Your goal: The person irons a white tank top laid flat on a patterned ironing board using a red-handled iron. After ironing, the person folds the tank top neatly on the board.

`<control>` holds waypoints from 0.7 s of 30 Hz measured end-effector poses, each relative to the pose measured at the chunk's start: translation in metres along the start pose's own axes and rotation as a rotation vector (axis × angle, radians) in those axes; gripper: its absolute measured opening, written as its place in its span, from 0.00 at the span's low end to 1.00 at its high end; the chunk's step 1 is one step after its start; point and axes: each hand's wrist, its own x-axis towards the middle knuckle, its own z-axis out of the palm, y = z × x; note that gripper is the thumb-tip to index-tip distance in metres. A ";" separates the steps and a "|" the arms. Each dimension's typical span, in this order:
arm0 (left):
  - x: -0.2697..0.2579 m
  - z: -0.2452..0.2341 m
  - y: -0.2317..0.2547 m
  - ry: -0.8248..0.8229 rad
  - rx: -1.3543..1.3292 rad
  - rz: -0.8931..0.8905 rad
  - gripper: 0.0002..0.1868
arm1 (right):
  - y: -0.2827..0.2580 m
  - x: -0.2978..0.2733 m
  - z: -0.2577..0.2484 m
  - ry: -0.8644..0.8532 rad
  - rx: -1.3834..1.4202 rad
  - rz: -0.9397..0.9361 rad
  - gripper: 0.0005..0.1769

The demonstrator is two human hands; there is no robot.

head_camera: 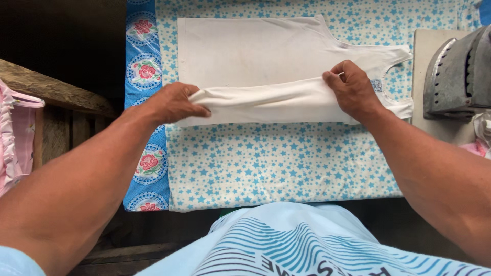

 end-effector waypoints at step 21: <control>0.158 -0.017 -0.017 0.597 -0.246 0.650 0.06 | -0.040 0.063 -0.026 -0.206 -0.085 0.015 0.16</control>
